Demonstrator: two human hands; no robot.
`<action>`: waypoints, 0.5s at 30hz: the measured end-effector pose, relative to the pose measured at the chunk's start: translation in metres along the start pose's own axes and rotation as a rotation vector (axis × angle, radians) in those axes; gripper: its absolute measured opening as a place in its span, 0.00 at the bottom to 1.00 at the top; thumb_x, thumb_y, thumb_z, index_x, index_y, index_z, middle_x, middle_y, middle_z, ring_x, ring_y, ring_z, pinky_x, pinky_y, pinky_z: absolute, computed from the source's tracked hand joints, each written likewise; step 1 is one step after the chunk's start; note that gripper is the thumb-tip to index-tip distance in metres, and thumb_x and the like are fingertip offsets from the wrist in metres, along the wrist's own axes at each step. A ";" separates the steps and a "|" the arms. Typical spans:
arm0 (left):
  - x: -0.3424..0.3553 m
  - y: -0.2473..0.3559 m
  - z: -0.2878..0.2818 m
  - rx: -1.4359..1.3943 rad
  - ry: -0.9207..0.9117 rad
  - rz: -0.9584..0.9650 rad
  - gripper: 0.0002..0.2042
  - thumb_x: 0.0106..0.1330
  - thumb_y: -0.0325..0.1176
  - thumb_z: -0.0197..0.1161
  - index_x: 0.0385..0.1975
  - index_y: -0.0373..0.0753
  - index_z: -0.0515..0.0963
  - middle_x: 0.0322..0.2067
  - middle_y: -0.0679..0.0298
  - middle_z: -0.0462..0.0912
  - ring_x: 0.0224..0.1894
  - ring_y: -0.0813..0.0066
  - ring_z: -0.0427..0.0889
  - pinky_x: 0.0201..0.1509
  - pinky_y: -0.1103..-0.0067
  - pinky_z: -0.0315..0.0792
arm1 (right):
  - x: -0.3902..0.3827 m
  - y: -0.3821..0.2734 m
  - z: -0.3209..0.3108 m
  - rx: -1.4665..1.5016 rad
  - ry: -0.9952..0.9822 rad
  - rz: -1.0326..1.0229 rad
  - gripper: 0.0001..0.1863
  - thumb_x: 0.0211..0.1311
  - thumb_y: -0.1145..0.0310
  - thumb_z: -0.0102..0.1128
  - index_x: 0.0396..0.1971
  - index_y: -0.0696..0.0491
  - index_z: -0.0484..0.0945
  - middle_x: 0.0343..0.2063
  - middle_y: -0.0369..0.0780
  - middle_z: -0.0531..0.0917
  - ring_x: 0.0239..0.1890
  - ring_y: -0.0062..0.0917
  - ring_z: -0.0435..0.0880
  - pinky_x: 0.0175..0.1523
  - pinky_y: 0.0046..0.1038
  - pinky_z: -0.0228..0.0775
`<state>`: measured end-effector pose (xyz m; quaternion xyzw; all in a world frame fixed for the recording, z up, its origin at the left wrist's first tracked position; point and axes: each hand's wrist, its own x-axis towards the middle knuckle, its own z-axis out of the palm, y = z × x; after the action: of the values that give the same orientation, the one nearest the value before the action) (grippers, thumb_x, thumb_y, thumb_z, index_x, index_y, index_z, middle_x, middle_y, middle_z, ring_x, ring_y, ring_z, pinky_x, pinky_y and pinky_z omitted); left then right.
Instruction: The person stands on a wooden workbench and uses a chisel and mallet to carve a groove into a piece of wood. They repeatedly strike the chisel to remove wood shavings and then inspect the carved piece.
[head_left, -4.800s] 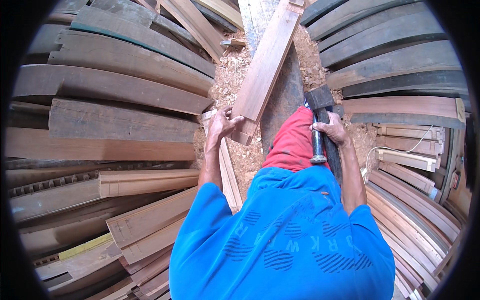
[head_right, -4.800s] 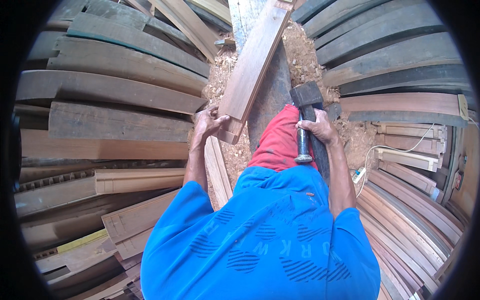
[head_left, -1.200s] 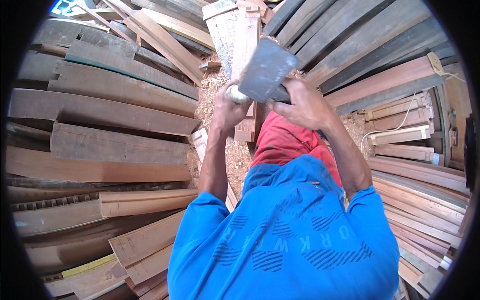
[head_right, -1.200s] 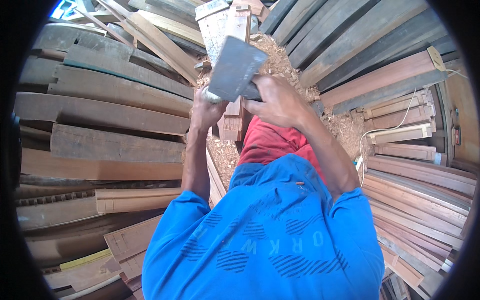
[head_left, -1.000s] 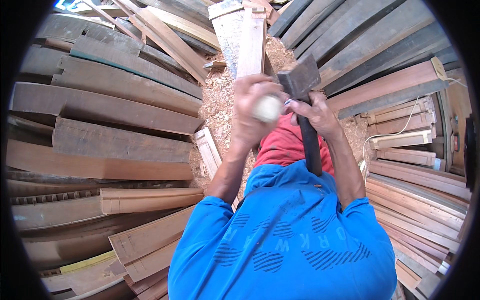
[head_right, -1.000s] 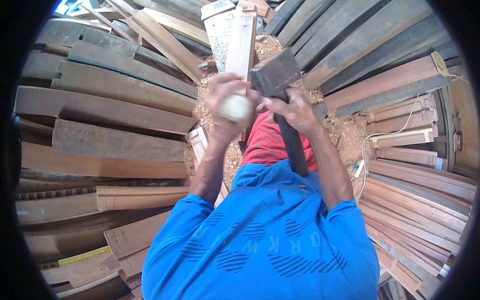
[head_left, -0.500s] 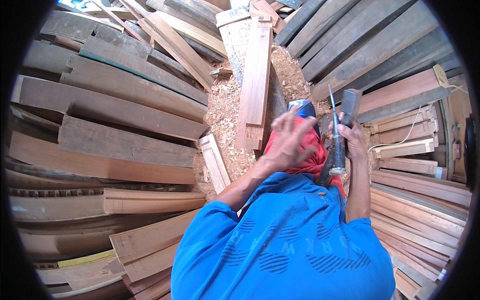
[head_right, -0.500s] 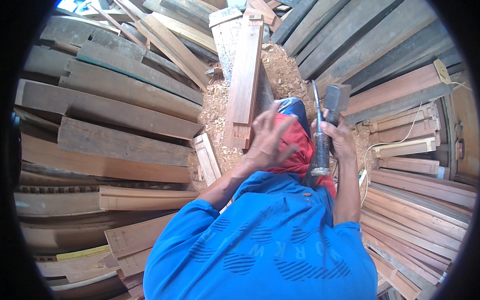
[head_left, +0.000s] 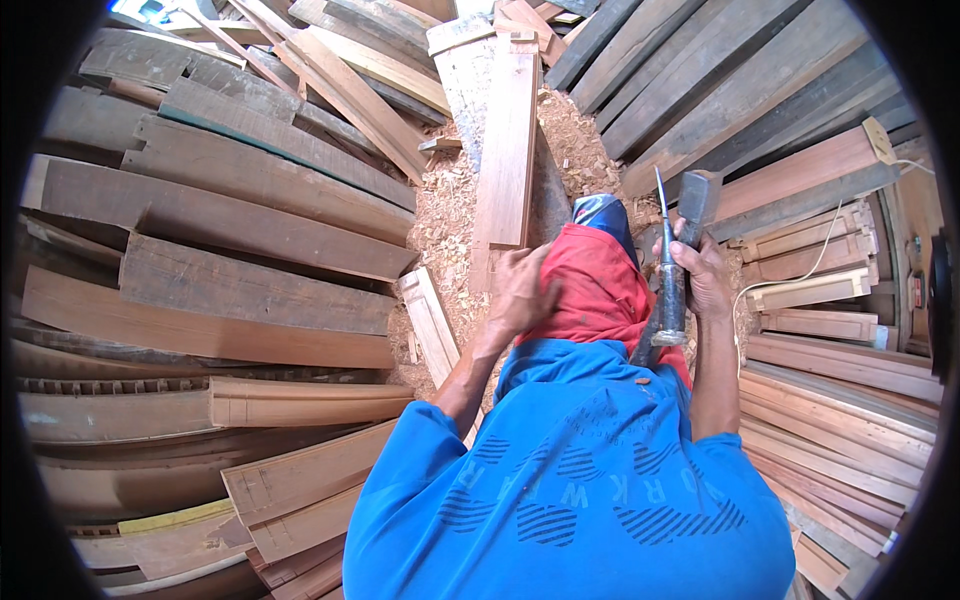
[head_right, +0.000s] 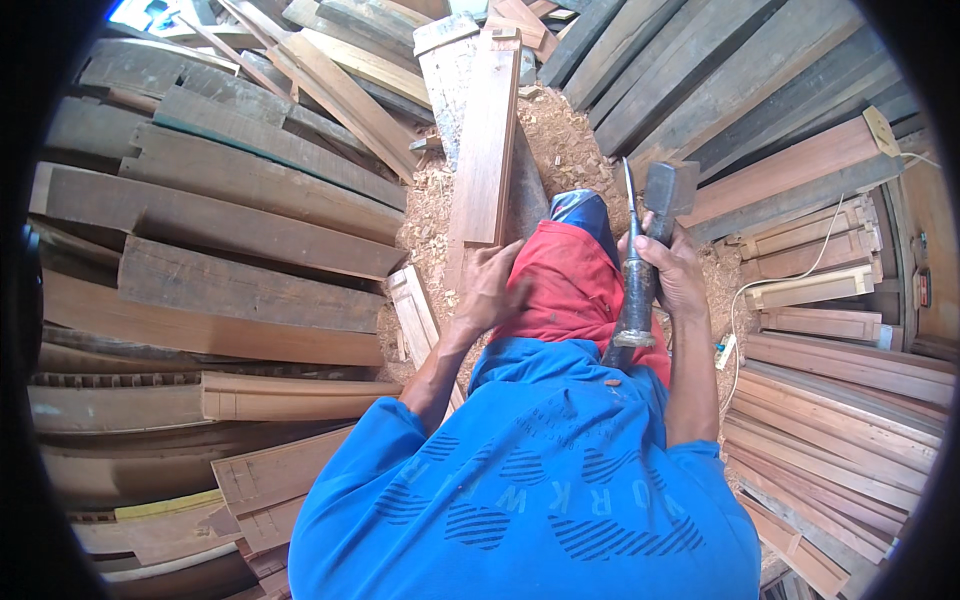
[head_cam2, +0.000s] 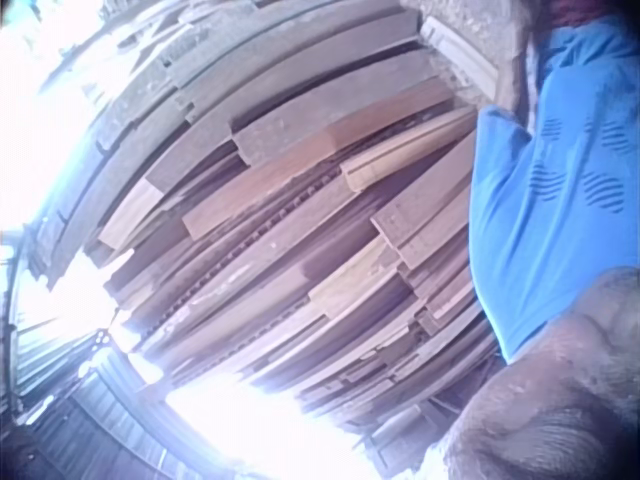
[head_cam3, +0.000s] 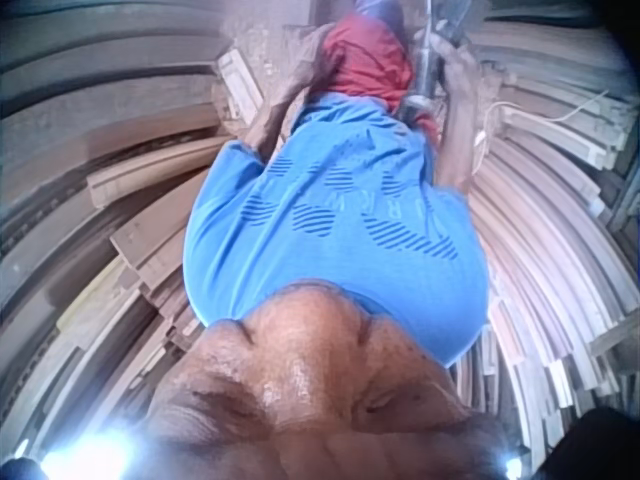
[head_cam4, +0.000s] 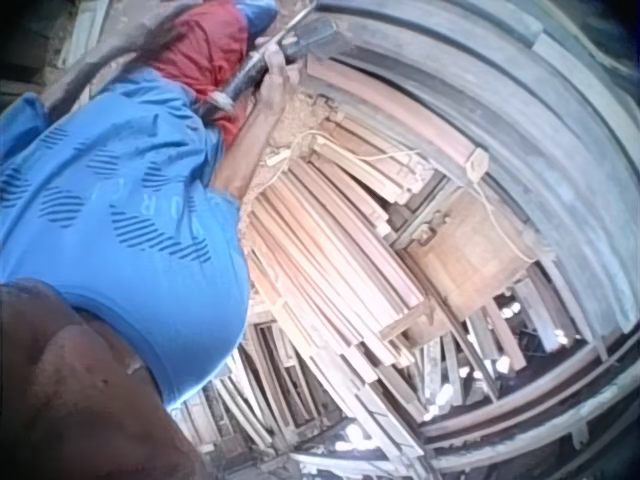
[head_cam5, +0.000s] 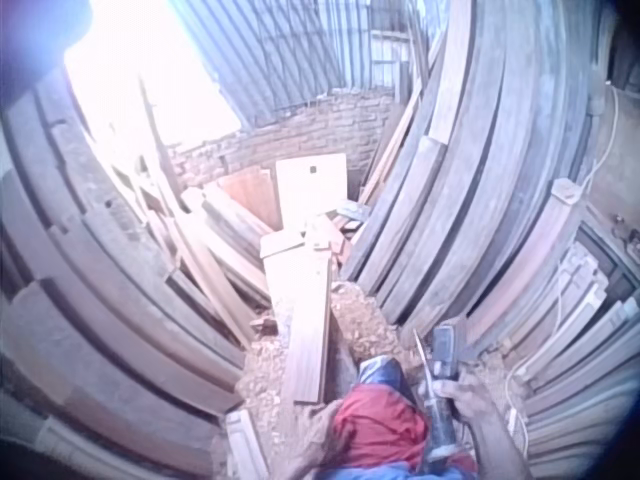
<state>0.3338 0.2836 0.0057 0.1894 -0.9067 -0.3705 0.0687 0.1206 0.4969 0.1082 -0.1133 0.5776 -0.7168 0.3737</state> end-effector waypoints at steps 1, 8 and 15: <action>0.004 0.021 0.002 -0.036 0.131 0.159 0.40 0.59 0.37 0.74 0.72 0.36 0.63 0.68 0.48 0.70 0.69 0.46 0.67 0.73 0.57 0.61 | 0.003 0.003 0.001 -0.032 -0.016 0.000 0.24 0.57 0.61 0.75 0.47 0.54 0.73 0.37 0.44 0.85 0.33 0.22 0.84 0.39 0.26 0.81; 0.029 0.145 -0.038 -0.109 0.354 0.795 0.26 0.51 0.30 0.76 0.53 0.40 0.79 0.65 0.43 0.69 0.68 0.42 0.66 0.72 0.58 0.62 | 0.026 0.032 0.011 -0.277 -0.209 -0.126 0.24 0.65 0.50 0.68 0.45 0.58 0.80 0.37 0.38 0.84 0.38 0.20 0.81 0.41 0.27 0.75; 0.042 0.069 -0.090 -1.036 0.422 0.199 0.12 0.63 0.26 0.70 0.43 0.33 0.77 0.35 0.62 0.83 0.38 0.76 0.84 0.42 0.77 0.80 | 0.010 -0.034 0.085 -0.374 -0.235 -0.169 0.20 0.71 0.53 0.64 0.40 0.59 0.76 0.22 0.35 0.80 0.21 0.18 0.78 0.28 0.23 0.72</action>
<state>0.2992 0.2537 0.1174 0.1148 -0.5864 -0.7129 0.3670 0.1502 0.4285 0.1630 -0.3112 0.6411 -0.6081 0.3498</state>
